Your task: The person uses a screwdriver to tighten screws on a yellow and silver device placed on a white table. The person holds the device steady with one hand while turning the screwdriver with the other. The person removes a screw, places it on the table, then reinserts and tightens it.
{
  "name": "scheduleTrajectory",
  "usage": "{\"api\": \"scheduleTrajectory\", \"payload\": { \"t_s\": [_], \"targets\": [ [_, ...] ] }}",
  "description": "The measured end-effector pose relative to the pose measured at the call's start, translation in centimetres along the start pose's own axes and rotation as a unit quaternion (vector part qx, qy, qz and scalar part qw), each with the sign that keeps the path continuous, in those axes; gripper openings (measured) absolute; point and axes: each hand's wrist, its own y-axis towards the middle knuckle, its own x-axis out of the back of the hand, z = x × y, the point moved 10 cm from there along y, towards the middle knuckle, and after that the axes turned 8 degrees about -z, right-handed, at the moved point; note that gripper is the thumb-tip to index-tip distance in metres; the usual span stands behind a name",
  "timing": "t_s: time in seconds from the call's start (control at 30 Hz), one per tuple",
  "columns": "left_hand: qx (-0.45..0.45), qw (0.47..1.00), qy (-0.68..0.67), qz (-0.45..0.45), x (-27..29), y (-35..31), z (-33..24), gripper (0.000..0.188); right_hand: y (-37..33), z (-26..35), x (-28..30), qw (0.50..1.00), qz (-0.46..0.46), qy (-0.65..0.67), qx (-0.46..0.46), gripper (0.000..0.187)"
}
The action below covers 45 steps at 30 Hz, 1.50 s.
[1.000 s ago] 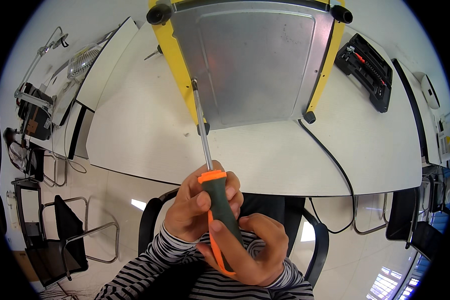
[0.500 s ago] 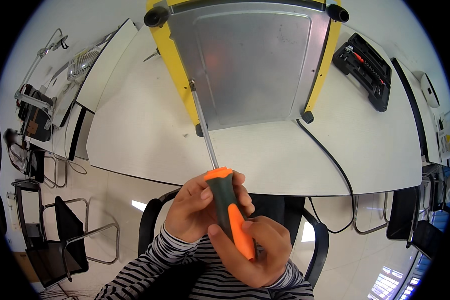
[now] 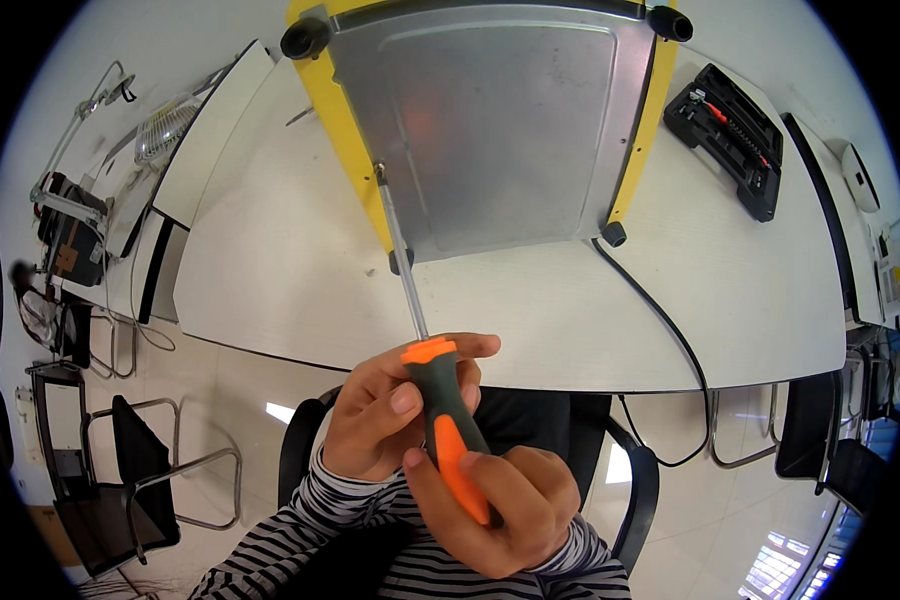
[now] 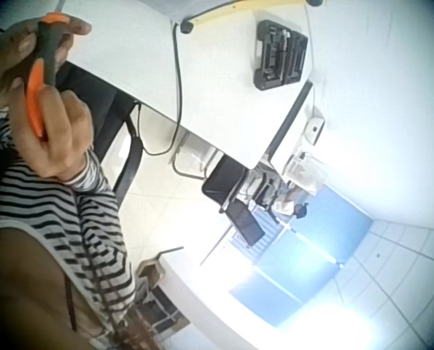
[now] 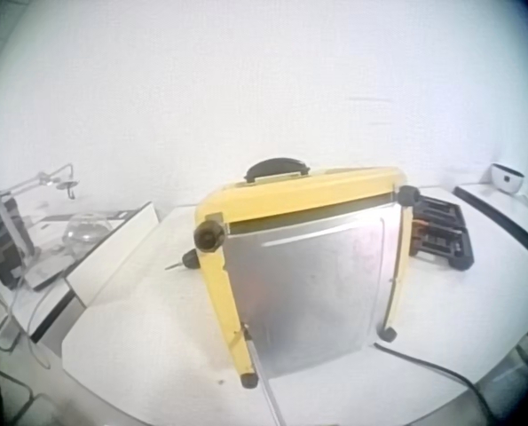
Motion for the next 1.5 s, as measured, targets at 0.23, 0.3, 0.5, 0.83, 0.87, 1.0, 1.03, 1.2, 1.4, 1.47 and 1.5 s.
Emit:
{"api": "scheduleTrajectory", "payload": {
  "t_s": [0.23, 0.3, 0.5, 0.83, 0.87, 1.0, 1.03, 1.2, 1.4, 1.47, 1.5],
  "targets": [
    [-0.01, 1.0, -0.004, 0.007, -0.1, 0.4, -0.3, 0.05, -0.1, 0.7, -0.5, 0.997, 0.041, 0.069, 0.023, 0.035],
    [-0.002, 1.0, -0.019, 0.019, -0.3, 0.4, -0.2, 0.049, 0.3, 0.2, -0.7, 0.995, 0.048, 0.092, -0.003, 0.033],
    [-0.07, 0.996, 0.018, 0.048, -0.5, 0.4, -1.1, 0.044, 0.0, -2.2, -1.7, 0.985, 0.074, 0.107, -0.116, 0.039],
    [-0.136, 0.958, 0.244, 0.062, 0.3, 0.2, -2.3, 0.041, -2.0, -4.0, -3.5, 0.961, 0.089, 0.201, -0.168, 0.044],
    [-0.109, 0.948, 0.285, 0.088, -0.1, 0.2, -2.1, 0.04, -2.2, -4.1, -3.6, 0.959, 0.098, 0.201, -0.174, 0.044],
    [-0.181, 0.839, 0.498, 0.126, -1.1, 0.5, -4.3, 0.038, -2.7, -4.9, -3.6, 0.952, 0.118, 0.198, -0.2, 0.042],
    [-0.255, 0.827, 0.497, 0.061, -0.4, 0.7, -7.2, 0.027, -2.8, -5.3, -3.4, 0.951, 0.118, 0.194, -0.209, 0.042],
    [-0.618, 0.461, 0.616, -0.163, -2.6, -0.3, -18.9, 0.04, -2.6, -6.2, -3.4, 0.952, 0.153, 0.119, -0.236, 0.04],
    [-0.534, 0.578, 0.603, -0.127, -2.0, 4.4, -18.2, 0.05, -2.3, -5.9, -3.5, 0.956, 0.153, 0.126, -0.217, 0.044],
    [-0.542, 0.566, 0.603, -0.15, -2.0, 4.4, -17.9, 0.05, -2.2, -6.2, -3.2, 0.957, 0.155, 0.112, -0.217, 0.045],
    [-0.548, 0.553, 0.608, -0.156, -2.3, 4.3, -17.8, 0.05, -2.0, -6.4, -3.1, 0.958, 0.156, 0.104, -0.218, 0.045]
  ]
}}
